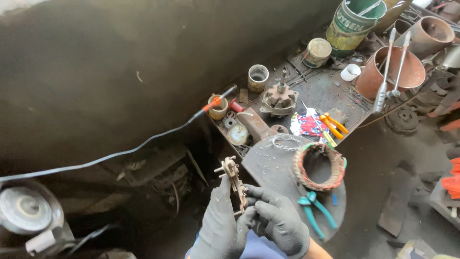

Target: Soldering wires onto an alternator stator at a workbench

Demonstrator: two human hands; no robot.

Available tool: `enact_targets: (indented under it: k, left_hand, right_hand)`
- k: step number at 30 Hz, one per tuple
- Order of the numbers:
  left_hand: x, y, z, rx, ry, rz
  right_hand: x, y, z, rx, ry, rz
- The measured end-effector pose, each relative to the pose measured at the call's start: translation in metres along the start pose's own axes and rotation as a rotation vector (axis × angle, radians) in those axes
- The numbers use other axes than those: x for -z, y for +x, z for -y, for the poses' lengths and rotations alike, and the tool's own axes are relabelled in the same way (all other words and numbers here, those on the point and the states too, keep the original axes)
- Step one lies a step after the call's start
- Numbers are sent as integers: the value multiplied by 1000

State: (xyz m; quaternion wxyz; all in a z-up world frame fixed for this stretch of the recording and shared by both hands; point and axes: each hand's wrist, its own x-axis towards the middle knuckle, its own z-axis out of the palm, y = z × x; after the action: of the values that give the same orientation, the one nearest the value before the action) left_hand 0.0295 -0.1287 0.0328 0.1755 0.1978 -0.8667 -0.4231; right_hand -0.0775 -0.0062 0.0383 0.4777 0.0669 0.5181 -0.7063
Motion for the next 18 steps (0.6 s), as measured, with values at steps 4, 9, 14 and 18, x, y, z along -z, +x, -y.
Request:
enact_targets:
  k: [4,9,14,18]
  left_hand:
    - [32,17,15,226,25,207]
    - [37,18,55,-333,94,66]
    - [57,29,46,-551,-45,8]
    - [62,22,47,-444,-184,-220]
  right_hand:
    - [-28,15,-14,38,77,-33]
    - [-59,25,-27,262,-68,-59]
    - [-67,24,-30,542,-47,50]
    - [-62,23,-23,419,-48,-77]
